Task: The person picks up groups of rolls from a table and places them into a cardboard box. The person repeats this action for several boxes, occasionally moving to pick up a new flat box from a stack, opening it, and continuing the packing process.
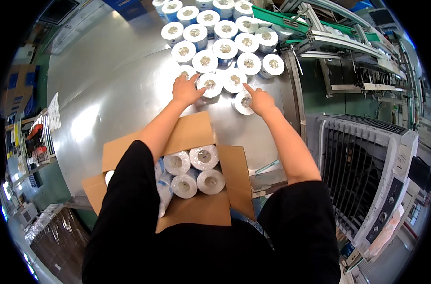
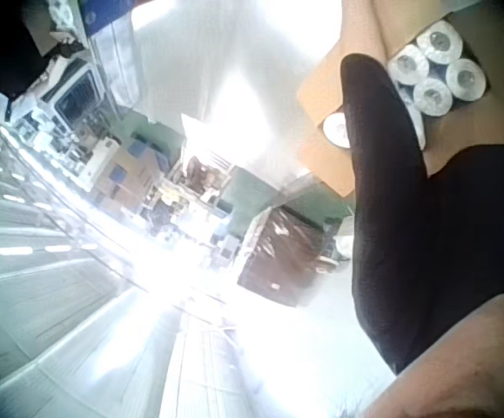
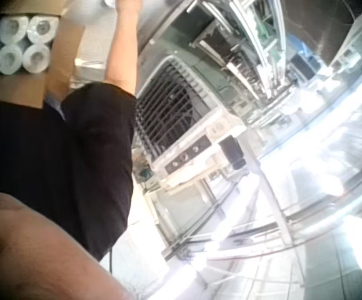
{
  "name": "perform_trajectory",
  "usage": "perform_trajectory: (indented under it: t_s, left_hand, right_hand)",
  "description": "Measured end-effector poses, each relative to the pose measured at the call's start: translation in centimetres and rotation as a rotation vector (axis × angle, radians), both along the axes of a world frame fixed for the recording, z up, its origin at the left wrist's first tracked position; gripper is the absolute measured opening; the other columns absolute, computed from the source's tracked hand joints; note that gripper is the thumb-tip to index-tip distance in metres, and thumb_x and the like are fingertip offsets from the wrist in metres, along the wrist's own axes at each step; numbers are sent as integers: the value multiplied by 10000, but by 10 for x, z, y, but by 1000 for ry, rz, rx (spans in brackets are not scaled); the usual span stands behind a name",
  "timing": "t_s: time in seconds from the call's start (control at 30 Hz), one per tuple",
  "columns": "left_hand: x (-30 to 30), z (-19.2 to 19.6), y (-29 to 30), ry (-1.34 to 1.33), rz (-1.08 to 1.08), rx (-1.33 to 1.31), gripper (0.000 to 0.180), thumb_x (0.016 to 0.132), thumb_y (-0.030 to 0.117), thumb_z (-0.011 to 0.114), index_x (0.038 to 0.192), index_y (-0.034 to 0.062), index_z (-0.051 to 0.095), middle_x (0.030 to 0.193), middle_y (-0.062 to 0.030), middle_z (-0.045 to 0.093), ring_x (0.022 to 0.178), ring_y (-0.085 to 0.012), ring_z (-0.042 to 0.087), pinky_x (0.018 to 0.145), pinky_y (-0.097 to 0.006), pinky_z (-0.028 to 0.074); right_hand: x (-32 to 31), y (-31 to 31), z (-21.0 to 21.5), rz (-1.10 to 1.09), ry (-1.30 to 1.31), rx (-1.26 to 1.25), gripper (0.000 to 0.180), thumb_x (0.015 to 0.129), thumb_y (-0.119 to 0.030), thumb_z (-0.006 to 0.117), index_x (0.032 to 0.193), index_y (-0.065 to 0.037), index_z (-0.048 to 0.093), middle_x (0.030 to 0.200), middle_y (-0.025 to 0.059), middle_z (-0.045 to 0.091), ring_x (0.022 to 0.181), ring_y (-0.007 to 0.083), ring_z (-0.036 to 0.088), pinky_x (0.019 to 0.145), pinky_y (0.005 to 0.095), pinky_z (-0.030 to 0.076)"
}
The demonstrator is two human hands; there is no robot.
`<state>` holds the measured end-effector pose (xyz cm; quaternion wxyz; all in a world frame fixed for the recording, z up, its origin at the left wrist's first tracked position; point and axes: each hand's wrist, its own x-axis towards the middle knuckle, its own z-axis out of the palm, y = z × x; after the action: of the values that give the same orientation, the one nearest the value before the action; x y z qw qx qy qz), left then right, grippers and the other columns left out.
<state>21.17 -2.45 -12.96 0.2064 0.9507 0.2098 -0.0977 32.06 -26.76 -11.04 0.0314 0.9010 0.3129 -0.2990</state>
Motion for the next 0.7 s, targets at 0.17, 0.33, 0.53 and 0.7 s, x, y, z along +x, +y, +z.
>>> perform_trajectory:
  t_s: [0.17,0.33,0.53,0.7]
  left_hand:
    - [25,-32,-17,131,79,224,670,691,601,616,1214,185,580,1237,-245,429,1213,-400,323,1000,-472,254]
    - [41,-17,-1,282,119,123,603,626,591,681,1097,215,665,1132,-165,523,1103,-327,455,929,-444,348]
    - [7,41,64,185,335,-425,555,655,458,719,1081,105,668,1029,-104,652,933,-147,578,811,-275,452]
    - [-96,183,124,-419,351,-1037,382,847,250,589,1159,29,592,1028,-61,643,910,-147,582,826,-291,449]
  right_hand:
    - [35,0,-46,162,236,136,849,733,-63,615,1444,-272,200,974,202,608,903,335,599,778,415,484]
    - [9,19,-57,48,211,202,770,717,-123,661,1372,-27,268,862,222,626,839,360,613,746,429,491]
    - [-49,-11,-47,-225,241,444,744,697,-237,699,1301,46,369,817,220,638,796,351,631,733,404,500]
    - [-39,-41,60,-531,71,756,626,718,-183,741,1246,43,490,768,103,664,665,101,604,586,261,481]
